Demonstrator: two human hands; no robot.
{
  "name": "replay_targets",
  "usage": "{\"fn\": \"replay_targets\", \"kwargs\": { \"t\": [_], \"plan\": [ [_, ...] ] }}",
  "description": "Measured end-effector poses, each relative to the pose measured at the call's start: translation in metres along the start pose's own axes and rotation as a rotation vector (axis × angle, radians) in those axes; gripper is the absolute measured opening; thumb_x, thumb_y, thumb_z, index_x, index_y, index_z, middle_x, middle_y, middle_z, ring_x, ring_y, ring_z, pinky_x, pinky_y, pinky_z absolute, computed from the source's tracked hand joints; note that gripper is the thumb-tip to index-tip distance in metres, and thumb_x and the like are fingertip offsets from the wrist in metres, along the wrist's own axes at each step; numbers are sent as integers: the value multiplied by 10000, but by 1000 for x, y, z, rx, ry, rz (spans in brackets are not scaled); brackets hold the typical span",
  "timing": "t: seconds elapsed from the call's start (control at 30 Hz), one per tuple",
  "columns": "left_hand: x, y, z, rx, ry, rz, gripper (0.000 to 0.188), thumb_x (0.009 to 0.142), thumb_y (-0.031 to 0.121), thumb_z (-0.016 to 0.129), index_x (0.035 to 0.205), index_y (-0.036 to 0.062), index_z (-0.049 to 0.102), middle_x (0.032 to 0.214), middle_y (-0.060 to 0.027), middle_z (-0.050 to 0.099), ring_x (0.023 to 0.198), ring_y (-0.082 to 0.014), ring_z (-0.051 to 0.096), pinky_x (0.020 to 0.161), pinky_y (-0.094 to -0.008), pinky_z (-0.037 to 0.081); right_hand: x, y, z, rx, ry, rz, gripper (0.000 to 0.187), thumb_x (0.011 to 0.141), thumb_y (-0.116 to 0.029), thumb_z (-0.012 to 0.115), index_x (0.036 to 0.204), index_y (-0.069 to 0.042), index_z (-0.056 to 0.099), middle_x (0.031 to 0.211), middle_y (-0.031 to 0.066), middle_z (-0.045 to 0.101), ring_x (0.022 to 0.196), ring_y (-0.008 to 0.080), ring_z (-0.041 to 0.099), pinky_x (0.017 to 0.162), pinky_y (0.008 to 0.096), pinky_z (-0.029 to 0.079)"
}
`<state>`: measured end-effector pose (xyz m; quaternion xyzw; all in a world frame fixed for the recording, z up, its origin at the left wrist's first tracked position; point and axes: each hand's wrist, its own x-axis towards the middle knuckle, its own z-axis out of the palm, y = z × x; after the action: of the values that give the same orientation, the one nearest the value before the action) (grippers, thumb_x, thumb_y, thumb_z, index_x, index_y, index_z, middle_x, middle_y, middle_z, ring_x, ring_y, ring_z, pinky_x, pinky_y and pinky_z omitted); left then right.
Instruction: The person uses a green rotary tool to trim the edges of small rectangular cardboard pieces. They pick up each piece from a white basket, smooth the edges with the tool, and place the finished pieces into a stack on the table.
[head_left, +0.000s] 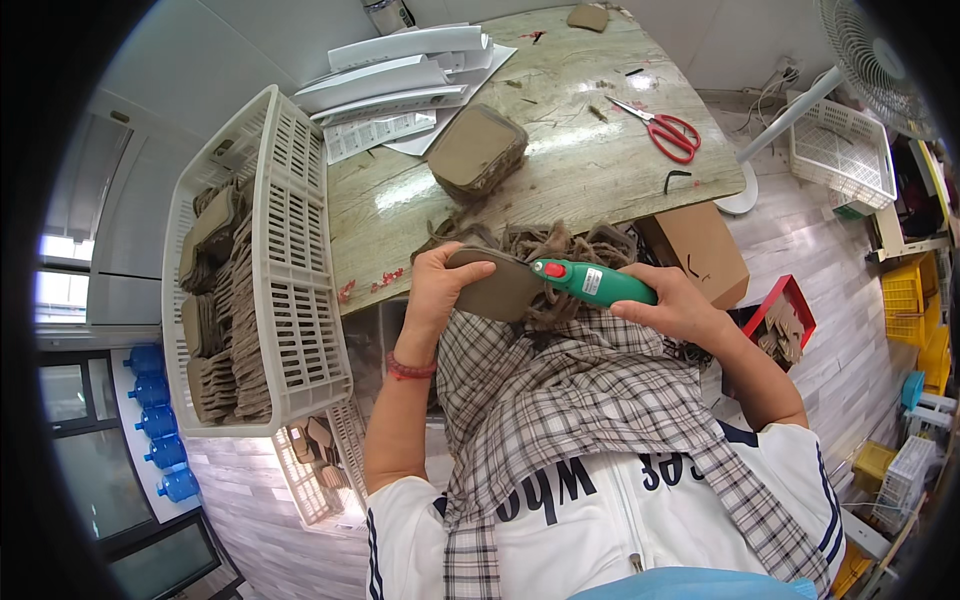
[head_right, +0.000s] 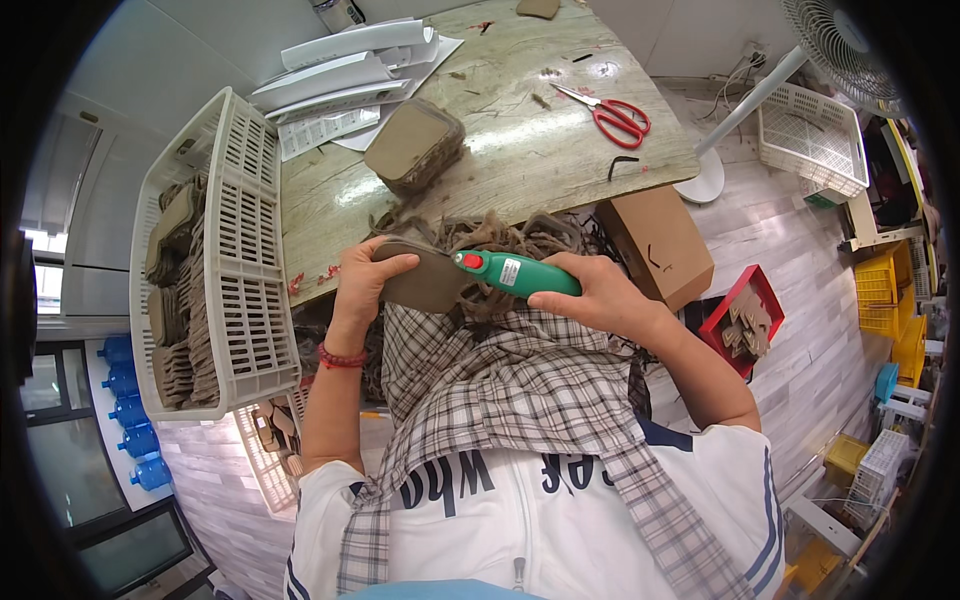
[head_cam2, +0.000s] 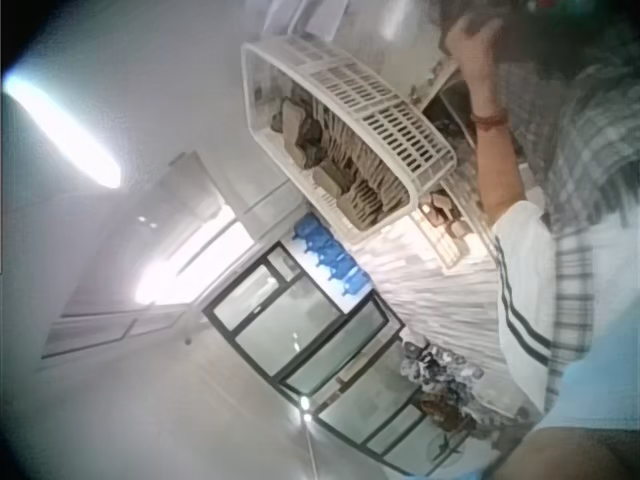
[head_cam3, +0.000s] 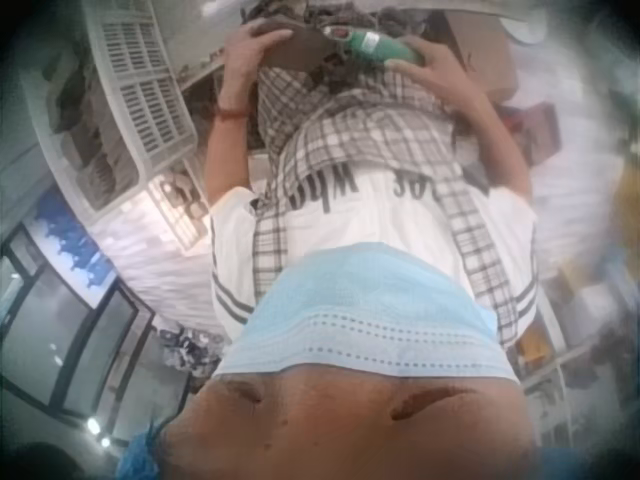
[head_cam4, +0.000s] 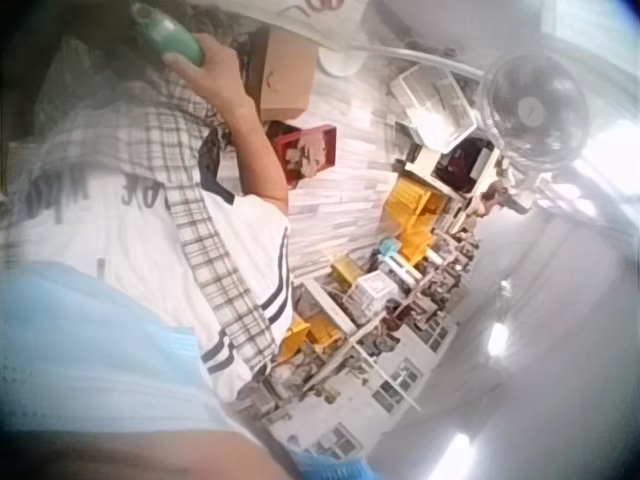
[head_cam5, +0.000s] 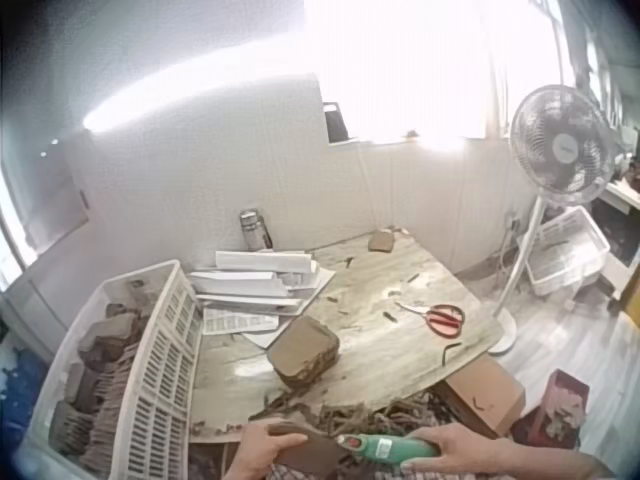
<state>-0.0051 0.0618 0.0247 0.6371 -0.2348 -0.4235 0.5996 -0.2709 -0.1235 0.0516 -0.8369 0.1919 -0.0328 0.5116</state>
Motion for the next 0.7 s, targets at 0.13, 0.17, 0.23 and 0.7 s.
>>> {"fn": "replay_targets", "kwargs": {
  "t": [0.13, 0.17, 0.23, 0.7],
  "plan": [
    [0, 0, 7, 52, -64, -52, 159, 759, -12, 741, 910, -21, 693, 816, -70, 709, 692, -115, 658, 642, -240, 534, 2, -5, 2, 41, -21, 45, 473, 831, -358, 732, 1099, 20, 630, 799, 128, 666, 722, 186, 648, 671, 320, 503],
    [1, 0, 8, 60, -84, -58, 160, 757, -12, 741, 910, -23, 693, 817, -71, 709, 693, -116, 658, 643, -241, 533, 2, -4, 4, 38, -13, 26, 472, 831, -358, 731, 1098, 19, 630, 795, 127, 665, 718, 187, 648, 669, 321, 503],
    [2, -1, 10, 78, -124, -70, 163, 755, -13, 741, 910, -27, 692, 819, -72, 709, 696, -119, 658, 645, -241, 532, 4, -4, 5, 38, -9, 10, 472, 831, -357, 731, 1100, 18, 631, 792, 126, 664, 717, 187, 646, 666, 321, 503],
    [7, 9, -29, 17, -99, -123, 175, 739, -4, 756, 900, -2, 687, 810, -54, 698, 690, -117, 648, 642, -241, 520, 39, -3, 25, 337, -15, 110, 428, 861, -263, 713, 1157, 23, 595, 771, 24, 616, 639, 87, 576, 588, 250, 475]
  ]
}}
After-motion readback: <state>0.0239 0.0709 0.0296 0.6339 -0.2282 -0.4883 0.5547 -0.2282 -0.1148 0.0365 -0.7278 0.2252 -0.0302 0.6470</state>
